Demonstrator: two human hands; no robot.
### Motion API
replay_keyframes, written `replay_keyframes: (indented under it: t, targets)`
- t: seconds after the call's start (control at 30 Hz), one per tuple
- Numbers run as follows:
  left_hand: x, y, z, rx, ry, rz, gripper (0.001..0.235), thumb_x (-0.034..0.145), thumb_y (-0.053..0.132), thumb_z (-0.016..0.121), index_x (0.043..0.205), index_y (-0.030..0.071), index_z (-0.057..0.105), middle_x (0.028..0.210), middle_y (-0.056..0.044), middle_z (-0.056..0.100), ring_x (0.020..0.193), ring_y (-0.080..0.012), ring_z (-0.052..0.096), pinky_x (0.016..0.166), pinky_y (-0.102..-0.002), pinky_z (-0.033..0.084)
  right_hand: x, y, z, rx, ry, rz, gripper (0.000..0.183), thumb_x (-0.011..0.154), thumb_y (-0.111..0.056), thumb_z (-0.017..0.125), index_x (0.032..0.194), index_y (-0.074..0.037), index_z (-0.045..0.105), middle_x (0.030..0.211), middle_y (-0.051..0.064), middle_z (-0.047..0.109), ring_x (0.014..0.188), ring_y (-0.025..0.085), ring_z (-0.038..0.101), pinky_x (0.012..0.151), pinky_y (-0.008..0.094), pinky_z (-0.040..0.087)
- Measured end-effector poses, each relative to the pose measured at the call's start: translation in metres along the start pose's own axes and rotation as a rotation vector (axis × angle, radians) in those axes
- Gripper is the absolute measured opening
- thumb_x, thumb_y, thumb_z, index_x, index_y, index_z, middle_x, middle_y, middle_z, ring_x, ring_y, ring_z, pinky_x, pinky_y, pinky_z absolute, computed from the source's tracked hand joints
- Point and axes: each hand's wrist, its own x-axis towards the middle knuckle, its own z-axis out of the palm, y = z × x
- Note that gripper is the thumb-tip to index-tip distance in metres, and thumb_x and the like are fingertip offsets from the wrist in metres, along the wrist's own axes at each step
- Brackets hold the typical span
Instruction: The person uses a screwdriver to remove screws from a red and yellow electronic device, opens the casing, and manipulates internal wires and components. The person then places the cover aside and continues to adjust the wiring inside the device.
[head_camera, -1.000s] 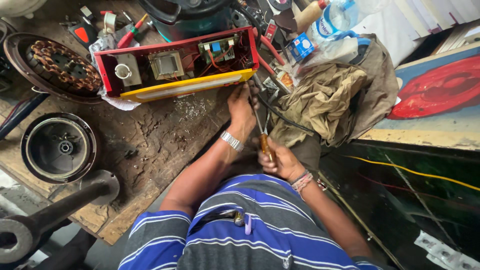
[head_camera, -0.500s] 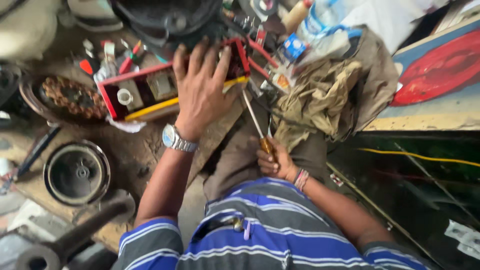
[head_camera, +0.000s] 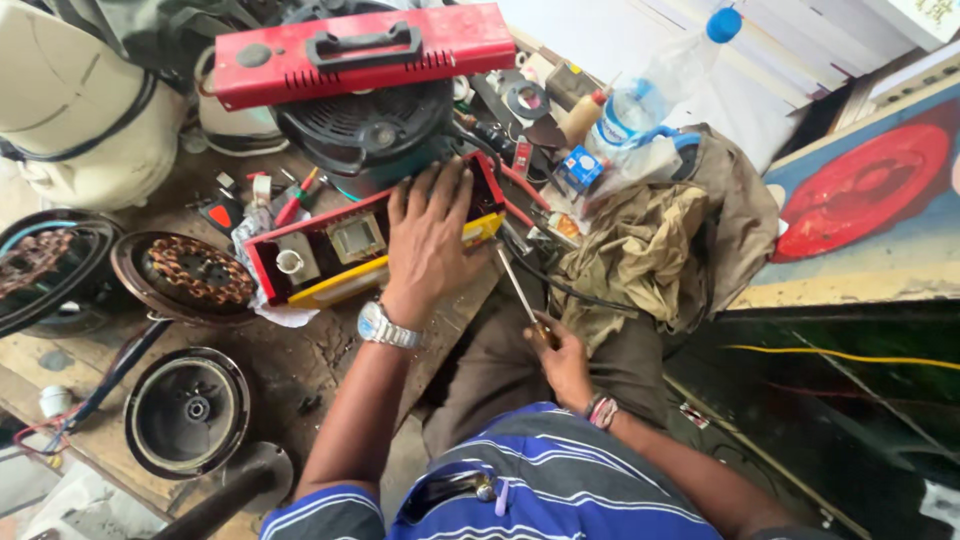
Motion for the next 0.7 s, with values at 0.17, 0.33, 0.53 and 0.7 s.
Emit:
replay_keyframes:
  t: [0.17, 0.33, 0.53, 0.7]
  targets:
    - [-0.007, -0.013, 0.015, -0.026, 0.013, 0.027, 0.092, 0.072, 0.043, 0.082, 0.149, 0.002, 0.051, 0.154, -0.014, 0.047, 0.141, -0.0354, 0.04, 0.117, -0.055, 0.026, 0.013, -0.001, -0.03, 0.888, -0.444, 0.707, 0.051, 0.095, -0.043, 0.057, 0.132, -0.008, 0.064, 0.073, 0.004, 0.063, 0.06, 0.013, 0.057, 0.052, 0.026, 0.047]
    - [-0.045, -0.004, 0.056, -0.106, 0.42, 0.071, 0.054, 0.092, 0.025, 0.084, 0.137, 0.009, 0.057, 0.141, -0.01, 0.057, 0.129, -0.0333, 0.054, 0.109, -0.049, 0.044, 0.017, 0.006, -0.017, 0.53, -0.339, 0.392, 0.03, 0.095, -0.014, 0.072, 0.12, -0.001, 0.064, 0.088, 0.001, 0.063, 0.073, 0.009, 0.058, 0.061, 0.024, 0.048]
    - [-0.094, 0.04, 0.155, -0.938, 0.12, -0.76, 0.038, 0.089, 0.021, 0.082, 0.114, -0.002, 0.063, 0.1, -0.017, 0.071, 0.087, -0.0292, 0.069, 0.072, -0.04, 0.057, 0.019, -0.003, -0.003, 0.243, -0.198, 0.396, 0.035, 0.085, -0.003, 0.079, 0.114, -0.004, 0.058, 0.083, 0.003, 0.061, 0.06, 0.012, 0.055, 0.05, 0.028, 0.047]
    - [-0.095, 0.037, 0.209, -1.6, 0.06, -1.046, 0.022, 0.096, 0.012, 0.074, 0.102, -0.008, 0.066, 0.088, -0.018, 0.073, 0.072, -0.0249, 0.074, 0.062, -0.033, 0.063, 0.02, -0.018, -0.017, 0.399, -0.355, 0.408, 0.038, 0.091, -0.012, 0.073, 0.124, -0.004, 0.056, 0.088, 0.004, 0.063, 0.068, 0.013, 0.06, 0.058, 0.028, 0.051]
